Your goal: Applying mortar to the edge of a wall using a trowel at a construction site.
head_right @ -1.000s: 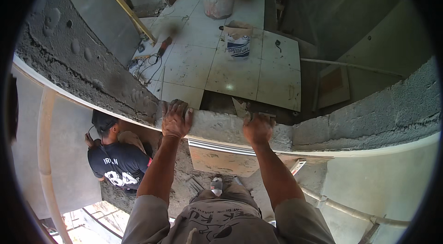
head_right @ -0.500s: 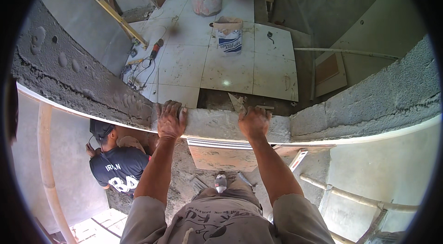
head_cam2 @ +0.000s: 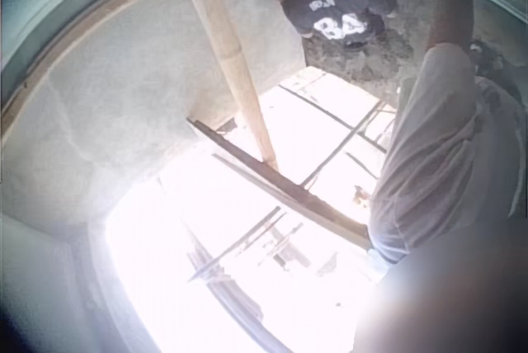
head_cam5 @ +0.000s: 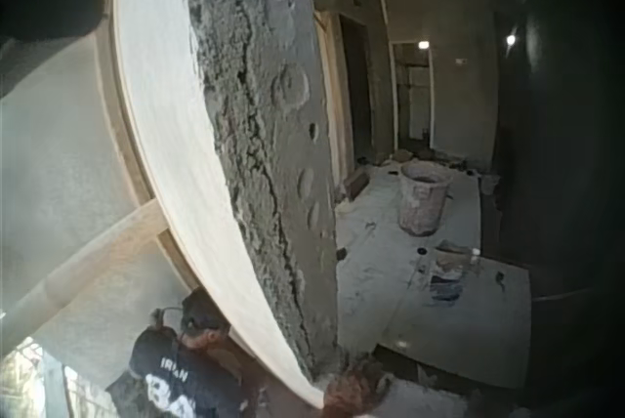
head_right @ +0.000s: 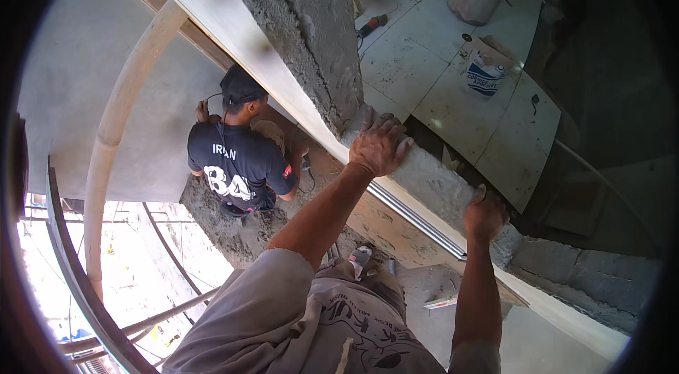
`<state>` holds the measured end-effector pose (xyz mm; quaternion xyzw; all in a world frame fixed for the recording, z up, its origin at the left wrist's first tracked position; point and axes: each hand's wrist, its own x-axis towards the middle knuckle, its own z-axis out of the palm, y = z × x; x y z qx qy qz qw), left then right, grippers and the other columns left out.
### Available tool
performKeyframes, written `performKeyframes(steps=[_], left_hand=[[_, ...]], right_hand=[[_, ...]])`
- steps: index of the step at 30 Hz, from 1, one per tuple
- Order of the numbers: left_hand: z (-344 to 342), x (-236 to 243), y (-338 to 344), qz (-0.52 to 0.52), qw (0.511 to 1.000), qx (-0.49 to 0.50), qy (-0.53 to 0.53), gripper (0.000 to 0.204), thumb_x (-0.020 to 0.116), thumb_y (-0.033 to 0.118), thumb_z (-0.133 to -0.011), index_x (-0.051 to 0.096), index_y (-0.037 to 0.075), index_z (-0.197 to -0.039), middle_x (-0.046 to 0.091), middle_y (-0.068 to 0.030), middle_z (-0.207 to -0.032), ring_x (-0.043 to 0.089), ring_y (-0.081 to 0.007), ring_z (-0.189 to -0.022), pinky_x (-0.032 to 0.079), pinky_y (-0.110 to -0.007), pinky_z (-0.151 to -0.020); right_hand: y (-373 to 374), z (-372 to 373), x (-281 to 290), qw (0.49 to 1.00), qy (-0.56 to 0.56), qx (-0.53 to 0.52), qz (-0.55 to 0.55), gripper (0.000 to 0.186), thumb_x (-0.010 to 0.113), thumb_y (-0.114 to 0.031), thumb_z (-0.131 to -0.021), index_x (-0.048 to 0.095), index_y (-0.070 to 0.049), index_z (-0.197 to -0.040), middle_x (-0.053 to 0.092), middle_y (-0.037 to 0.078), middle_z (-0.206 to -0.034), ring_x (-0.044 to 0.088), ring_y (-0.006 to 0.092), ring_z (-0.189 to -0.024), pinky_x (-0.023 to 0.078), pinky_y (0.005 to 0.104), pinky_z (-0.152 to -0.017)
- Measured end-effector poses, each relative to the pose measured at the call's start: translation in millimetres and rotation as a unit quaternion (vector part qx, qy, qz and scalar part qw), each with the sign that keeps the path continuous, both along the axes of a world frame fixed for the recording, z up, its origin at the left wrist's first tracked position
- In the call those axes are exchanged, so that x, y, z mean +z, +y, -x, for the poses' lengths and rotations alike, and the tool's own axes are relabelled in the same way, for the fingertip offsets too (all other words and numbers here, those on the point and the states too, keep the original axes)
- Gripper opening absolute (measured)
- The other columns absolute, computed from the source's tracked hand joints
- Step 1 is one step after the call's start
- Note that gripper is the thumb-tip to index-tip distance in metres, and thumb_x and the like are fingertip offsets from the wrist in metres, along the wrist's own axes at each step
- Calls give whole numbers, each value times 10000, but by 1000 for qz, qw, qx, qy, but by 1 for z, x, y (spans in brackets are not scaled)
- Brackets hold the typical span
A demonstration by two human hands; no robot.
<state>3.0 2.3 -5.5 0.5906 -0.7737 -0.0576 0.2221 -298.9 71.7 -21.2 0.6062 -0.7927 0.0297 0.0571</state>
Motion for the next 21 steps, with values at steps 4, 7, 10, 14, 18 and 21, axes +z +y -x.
performKeyframes(steps=[4,7,10,14,18,21], left_hand=[[4,-1,-1,2,1000,5,23,414,545,427,-965,679,116,-1204,631,-88,-1282,486,-256,-1349,191,-584,-1222],[7,2,-2,25,999,10,32,391,559,428,-959,684,138,-1190,636,-85,-1268,497,-245,-1337,195,-583,-1220],[6,2,0,8,999,-4,34,387,562,427,-958,695,133,-1171,640,-81,-1259,502,-239,-1331,204,-576,-1219],[5,-2,0,34,999,7,28,369,566,424,-956,712,137,-1138,654,-75,-1233,518,-239,-1311,219,-576,-1212],[5,3,0,32,999,3,24,359,569,424,-954,717,154,-1139,655,-73,-1239,518,-243,-1311,225,-578,-1209],[4,9,0,-40,999,-10,35,478,545,446,-958,662,83,-1246,615,-109,-1324,466,-263,-1372,127,-544,-1251]], right_hand=[[0,18,-16,997,67,45,-9,363,443,-357,-1020,684,-85,-1009,708,160,-982,678,372,-910,502,542,-791],[1,31,-34,990,110,73,58,310,433,-310,-1010,666,-106,-992,709,136,-906,695,350,-826,527,534,-704],[1,28,-34,992,88,55,69,350,415,-322,-1010,677,-91,-978,708,152,-882,692,368,-830,515,548,-720],[0,20,-26,995,50,41,70,394,394,-343,-1020,682,-77,-978,708,163,-867,692,385,-828,511,562,-713],[0,20,-22,993,67,50,80,398,395,-349,-1029,685,-86,-963,708,160,-866,697,375,-831,522,546,-687],[0,28,-31,990,82,65,93,382,411,-343,-1029,681,-89,-936,708,156,-861,695,371,-811,524,542,-661]])
